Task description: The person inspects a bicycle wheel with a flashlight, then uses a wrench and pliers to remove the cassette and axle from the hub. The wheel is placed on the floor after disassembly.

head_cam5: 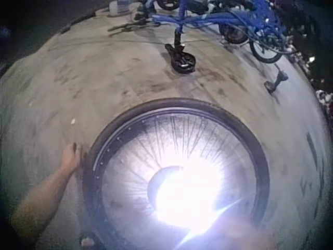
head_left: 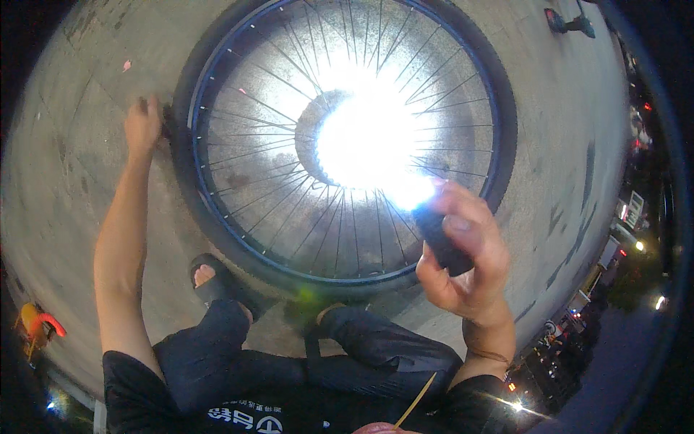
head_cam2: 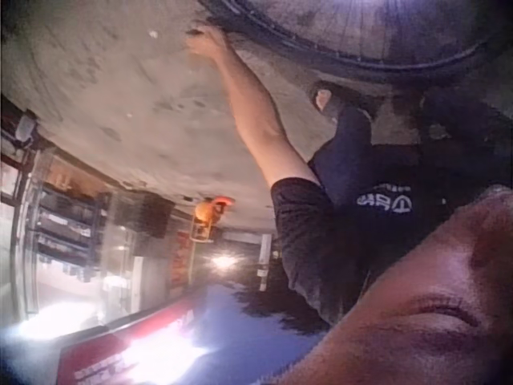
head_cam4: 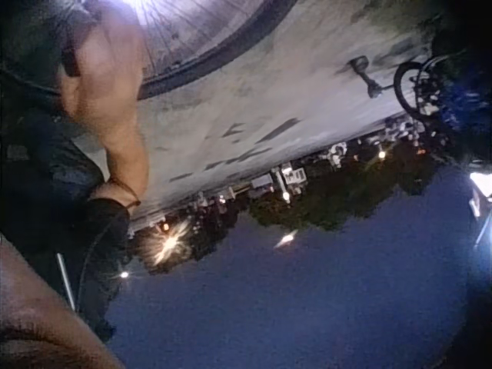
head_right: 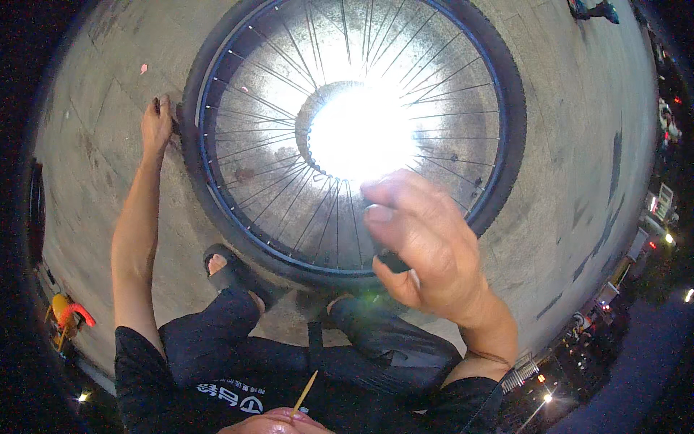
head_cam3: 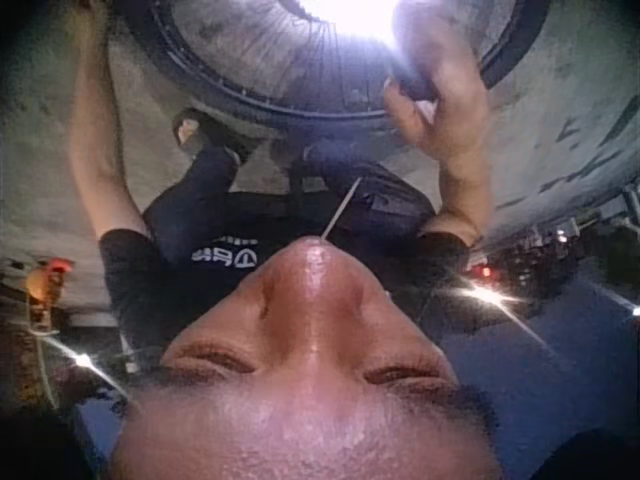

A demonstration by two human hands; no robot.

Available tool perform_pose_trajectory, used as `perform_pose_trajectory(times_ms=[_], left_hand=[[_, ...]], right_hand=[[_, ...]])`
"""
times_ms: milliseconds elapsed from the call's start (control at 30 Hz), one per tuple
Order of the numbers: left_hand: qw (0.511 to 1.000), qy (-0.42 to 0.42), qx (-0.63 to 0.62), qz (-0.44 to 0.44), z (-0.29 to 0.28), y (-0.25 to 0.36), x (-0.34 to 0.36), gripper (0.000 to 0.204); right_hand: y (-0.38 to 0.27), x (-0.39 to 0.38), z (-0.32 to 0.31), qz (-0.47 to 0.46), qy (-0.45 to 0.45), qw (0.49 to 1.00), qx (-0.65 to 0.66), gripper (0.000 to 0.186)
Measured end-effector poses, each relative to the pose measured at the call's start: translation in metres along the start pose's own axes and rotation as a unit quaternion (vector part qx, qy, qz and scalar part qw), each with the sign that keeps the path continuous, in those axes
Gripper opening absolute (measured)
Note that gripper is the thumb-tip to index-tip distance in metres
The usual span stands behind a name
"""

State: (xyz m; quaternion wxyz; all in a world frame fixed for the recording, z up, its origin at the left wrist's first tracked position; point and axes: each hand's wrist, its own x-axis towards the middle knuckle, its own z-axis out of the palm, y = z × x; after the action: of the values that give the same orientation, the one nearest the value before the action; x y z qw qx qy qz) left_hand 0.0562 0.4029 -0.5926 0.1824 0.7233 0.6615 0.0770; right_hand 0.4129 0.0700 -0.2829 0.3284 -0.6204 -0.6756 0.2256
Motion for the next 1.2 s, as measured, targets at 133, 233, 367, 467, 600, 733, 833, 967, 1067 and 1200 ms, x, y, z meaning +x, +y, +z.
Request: perform_pose_trajectory(times_ms=[133,233,367,467,600,733,833,967,1067,1200], left_hand=[[0.999,-0.035,0.034,-0.002,-0.003,0.017,-0.011,0.061],[0.998,-0.023,0.058,0.016,0.005,0.015,-0.008,0.061],[0.998,-0.015,0.06,0.008,0.007,0.016,-0.007,0.064],[0.997,-0.028,0.063,-0.02,0.009,0.017,-0.004,0.068],[0.994,-0.069,0.065,-0.046,0.004,0.022,-0.001,0.073],[0.996,-0.056,0.055,-0.032,0.004,0.024,-0.003,0.075],[0.997,-0.046,0.055,-0.033,0.005,0.022,-0.004,0.074],[0.997,-0.045,0.054,-0.032,0.003,0.028,-0.01,0.071],[0.998,-0.043,0.052,-0.018,0.003,0.023,-0.008,0.069],[0.998,-0.043,0.052,-0.013,0.007,0.022,-0.007,0.068]], right_hand=[[0.004,-0.004,0.006,0.015,0.011,0.999,0.041,0.067],[0.015,-0.008,0.011,0.005,0.046,0.997,0.055,0.064],[0.022,-0.015,0.013,0.036,0.069,0.995,0.068,0.062],[0.024,-0.012,0.009,0.041,0.097,0.993,0.058,0.062],[0.029,-0.011,0.008,0.031,0.106,0.992,0.056,0.061],[0.032,-0.004,0.005,0.014,0.1,0.993,0.055,0.062],[0.03,-0.002,0.003,0.028,0.099,0.993,0.051,0.064],[0.031,-0.003,0.005,0.039,0.103,0.992,0.053,0.068],[0.03,-0.001,0.004,0.035,0.1,0.993,0.06,0.068],[0.03,-0.001,0.006,0.027,0.1,0.993,0.062,0.068]])
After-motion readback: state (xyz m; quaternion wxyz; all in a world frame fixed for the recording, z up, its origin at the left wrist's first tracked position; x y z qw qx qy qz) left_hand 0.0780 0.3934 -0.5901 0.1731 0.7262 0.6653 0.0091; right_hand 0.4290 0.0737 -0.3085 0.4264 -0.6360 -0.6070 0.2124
